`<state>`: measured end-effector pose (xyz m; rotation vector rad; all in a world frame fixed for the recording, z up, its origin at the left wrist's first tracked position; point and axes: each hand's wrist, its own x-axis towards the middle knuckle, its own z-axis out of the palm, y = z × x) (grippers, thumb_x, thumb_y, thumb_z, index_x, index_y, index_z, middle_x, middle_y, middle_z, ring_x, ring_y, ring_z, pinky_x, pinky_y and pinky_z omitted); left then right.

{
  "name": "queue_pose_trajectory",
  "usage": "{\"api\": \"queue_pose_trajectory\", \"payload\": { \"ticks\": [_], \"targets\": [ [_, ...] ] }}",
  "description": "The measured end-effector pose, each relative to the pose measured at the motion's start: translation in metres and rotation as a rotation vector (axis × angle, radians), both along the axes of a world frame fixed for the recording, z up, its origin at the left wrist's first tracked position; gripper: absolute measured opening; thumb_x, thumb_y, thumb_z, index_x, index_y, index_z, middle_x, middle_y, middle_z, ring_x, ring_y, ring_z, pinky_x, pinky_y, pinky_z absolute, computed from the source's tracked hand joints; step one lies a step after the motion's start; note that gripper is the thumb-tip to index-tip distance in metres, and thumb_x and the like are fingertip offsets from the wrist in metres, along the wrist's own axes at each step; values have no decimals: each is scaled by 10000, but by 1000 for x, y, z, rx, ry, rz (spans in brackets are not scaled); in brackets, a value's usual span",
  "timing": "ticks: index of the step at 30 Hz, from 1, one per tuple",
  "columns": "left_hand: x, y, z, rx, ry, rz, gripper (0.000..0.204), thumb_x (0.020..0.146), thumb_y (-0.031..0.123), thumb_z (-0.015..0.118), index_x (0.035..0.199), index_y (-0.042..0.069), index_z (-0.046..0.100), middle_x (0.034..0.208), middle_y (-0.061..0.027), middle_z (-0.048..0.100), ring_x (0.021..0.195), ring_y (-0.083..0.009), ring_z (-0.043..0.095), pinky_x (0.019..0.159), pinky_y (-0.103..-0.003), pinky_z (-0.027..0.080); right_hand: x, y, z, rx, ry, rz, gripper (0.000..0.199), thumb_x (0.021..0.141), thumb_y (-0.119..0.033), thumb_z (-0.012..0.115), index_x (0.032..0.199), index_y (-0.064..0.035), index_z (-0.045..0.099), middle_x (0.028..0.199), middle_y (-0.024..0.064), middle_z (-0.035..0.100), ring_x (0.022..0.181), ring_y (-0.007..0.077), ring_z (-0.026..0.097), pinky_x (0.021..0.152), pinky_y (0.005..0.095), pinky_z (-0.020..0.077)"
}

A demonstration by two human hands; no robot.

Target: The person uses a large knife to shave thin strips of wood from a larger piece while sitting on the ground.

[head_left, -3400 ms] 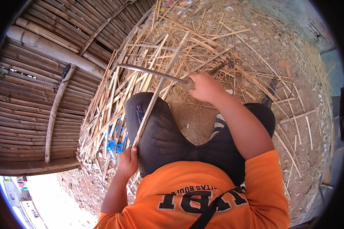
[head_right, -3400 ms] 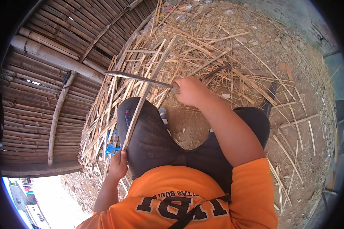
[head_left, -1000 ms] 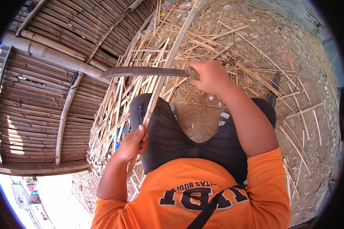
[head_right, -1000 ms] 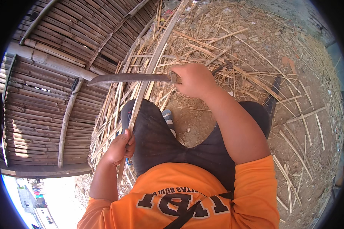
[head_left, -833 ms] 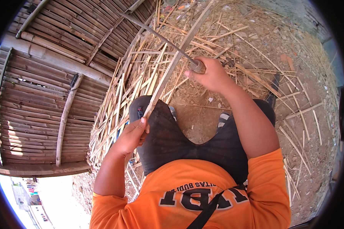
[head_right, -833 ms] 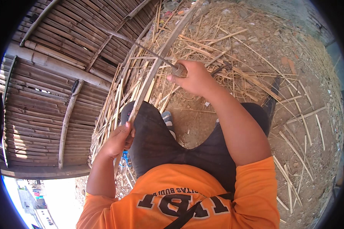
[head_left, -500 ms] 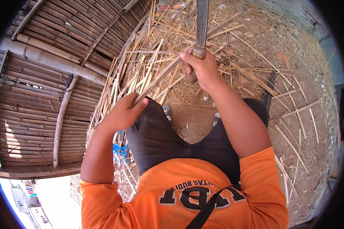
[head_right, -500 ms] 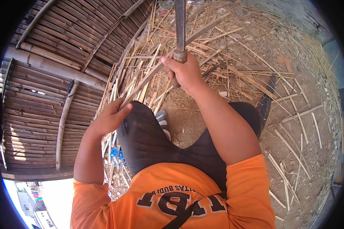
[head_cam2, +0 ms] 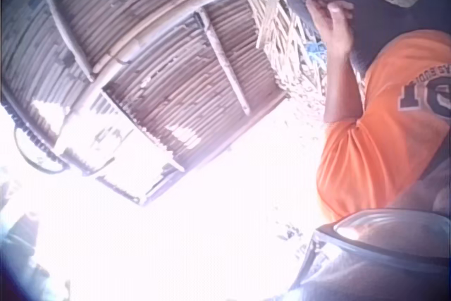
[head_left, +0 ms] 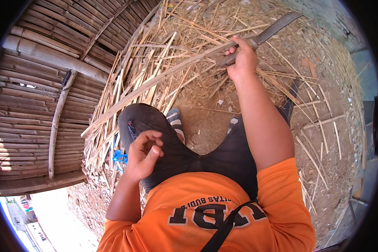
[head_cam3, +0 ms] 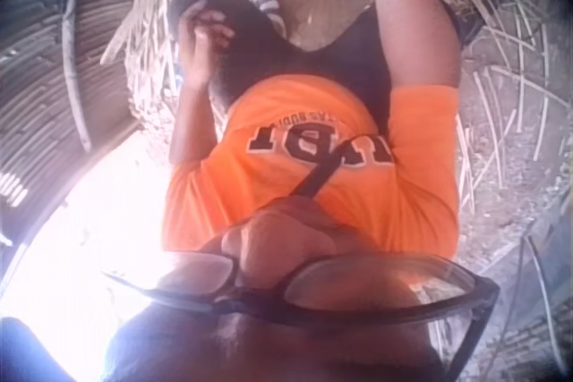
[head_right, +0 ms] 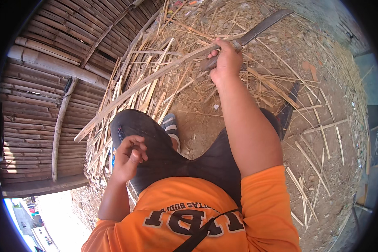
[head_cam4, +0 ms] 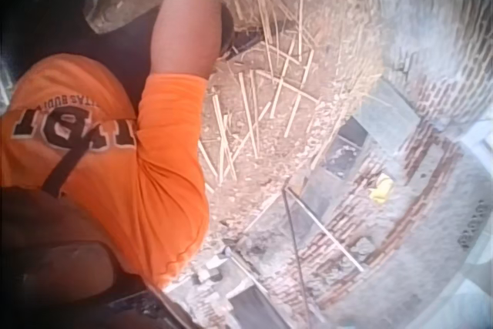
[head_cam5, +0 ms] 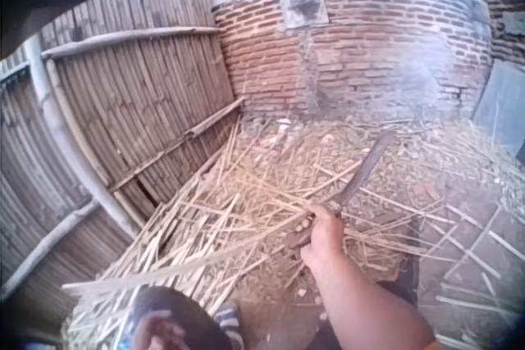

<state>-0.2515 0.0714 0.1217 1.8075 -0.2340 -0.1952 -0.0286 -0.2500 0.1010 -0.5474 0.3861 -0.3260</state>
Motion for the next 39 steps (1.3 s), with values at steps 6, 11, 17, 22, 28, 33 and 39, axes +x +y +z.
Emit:
{"api": "queue_pose_trajectory", "payload": {
  "ticks": [6, 11, 17, 22, 28, 33, 39],
  "targets": [
    [84, 9, 23, -547, -490, 681, 967, 880, 839, 368, 1465, 69, 346, 1375, -157, 497, 1203, -361, 587, 957, -531, 510, 0, 38, 12, 117, 81, 34, 80, 900, -59, 663, 962, -49, 614, 811, 23, 548, 631, 118, 508, 571, 309, 475],
    [132, 1, 100, -848, -834, 740, 785, 950, 771, 329, 1274, 64, 434, 1174, -141, 544, 1116, -359, 596, 962, -576, 503, 8, 69, -1, 81, 129, 137, 117, 921, -101, 664, 1011, -51, 608, 798, 21, 532, 634, 119, 503, 575, 309, 472],
    [161, 23, 142, -766, -924, 780, 680, 1009, 699, 291, 1116, 55, 480, 790, -16, 438, 602, -148, 409, 535, -276, 421, 7, 95, -22, -143, 297, 351, 296, 934, -294, 732, 1053, -65, 589, 810, 34, 520, 656, 138, 521, 571, 299, 472],
    [188, 42, 151, -664, -737, 615, 907, 886, 879, 191, 1022, 55, 544, 635, 17, 351, 520, -104, 277, 469, -249, 219, -20, 85, -49, -543, 529, 471, 330, 923, -348, 748, 991, -74, 577, 770, 48, 565, 592, 139, 537, 502, 302, 455],
    [229, 32, 78, -642, -588, 616, 796, 894, 863, 162, 796, 120, 429, 611, 13, 326, 511, -114, 236, 481, -265, 190, -27, 70, -63, -956, 527, 616, 346, 932, -353, 736, 998, -56, 571, 706, 10, 537, 503, 111, 482, 461, 284, 416],
    [239, 34, 69, -663, -548, 582, 745, 901, 856, 192, 764, 142, 356, 604, 12, 281, 529, -124, 209, 493, -279, 156, -31, 88, -52, -1116, 457, 629, 391, 930, -373, 724, 1055, -20, 614, 732, 47, 582, 530, 142, 538, 484, 305, 442],
    [239, 48, 62, -699, -558, 480, 772, 853, 900, 242, 739, 144, 345, 595, 15, 263, 527, -124, 199, 490, -285, 161, -26, 113, -12, -1382, 169, 579, 437, 918, -369, 721, 1081, 27, 638, 852, 176, 682, 705, 298, 661, 683, 419, 523]
  ]
}}
